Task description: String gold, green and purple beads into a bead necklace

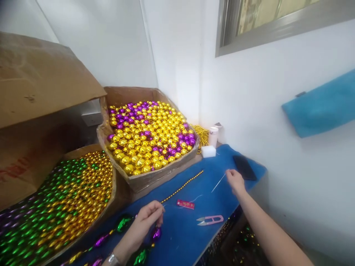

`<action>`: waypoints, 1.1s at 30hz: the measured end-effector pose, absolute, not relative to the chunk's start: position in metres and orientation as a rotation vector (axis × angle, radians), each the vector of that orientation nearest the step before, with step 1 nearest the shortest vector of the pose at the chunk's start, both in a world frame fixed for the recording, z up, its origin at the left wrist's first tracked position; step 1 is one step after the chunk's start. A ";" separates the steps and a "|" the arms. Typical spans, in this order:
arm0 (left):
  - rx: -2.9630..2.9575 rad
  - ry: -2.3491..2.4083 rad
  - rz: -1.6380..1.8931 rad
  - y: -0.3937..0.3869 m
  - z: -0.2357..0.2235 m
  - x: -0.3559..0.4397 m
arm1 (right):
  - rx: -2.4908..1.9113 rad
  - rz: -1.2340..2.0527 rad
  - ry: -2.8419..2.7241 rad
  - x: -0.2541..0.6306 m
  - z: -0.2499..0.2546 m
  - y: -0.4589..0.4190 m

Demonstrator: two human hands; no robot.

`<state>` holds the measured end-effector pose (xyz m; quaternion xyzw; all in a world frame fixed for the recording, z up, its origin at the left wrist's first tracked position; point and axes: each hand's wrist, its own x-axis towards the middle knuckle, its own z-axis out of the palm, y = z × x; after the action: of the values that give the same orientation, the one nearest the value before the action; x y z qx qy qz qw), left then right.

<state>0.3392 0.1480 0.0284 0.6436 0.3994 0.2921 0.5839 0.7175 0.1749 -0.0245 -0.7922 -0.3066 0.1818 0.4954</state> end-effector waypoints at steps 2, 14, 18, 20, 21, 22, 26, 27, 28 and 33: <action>1.379 0.866 0.742 0.147 0.040 0.340 | -2.066 0.445 -0.864 0.724 -0.024 0.177; 1.249 0.817 0.877 0.153 0.106 0.352 | -2.273 0.281 -1.795 0.685 -0.022 0.226; 1.220 0.801 0.904 0.151 0.117 0.349 | -2.250 0.243 -1.967 0.673 -0.025 0.243; 1.199 0.811 0.915 0.149 0.118 0.344 | -2.240 0.220 -2.023 0.671 -0.025 0.249; 1.182 0.815 0.924 0.148 0.118 0.342 | -2.235 0.208 -2.043 0.671 -0.025 0.251; 1.161 0.817 0.931 0.147 0.118 0.339 | -2.231 0.196 -2.057 0.670 -0.025 0.252; 1.055 0.820 0.985 0.144 0.115 0.325 | -2.190 0.177 -2.066 0.668 -0.021 0.249; 1.033 0.832 1.006 0.144 0.114 0.321 | -2.167 0.184 -2.067 0.666 -0.018 0.247; 1.012 0.847 1.026 0.144 0.112 0.316 | -2.136 0.197 -2.069 0.664 -0.014 0.244; 0.943 0.930 1.085 0.142 0.106 0.295 | -1.867 0.254 -2.164 0.642 0.020 0.224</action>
<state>0.2953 0.1418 0.1057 0.4159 0.4100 0.4788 0.6554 0.6418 0.2245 0.0201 -0.6447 -0.7471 0.0877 0.1357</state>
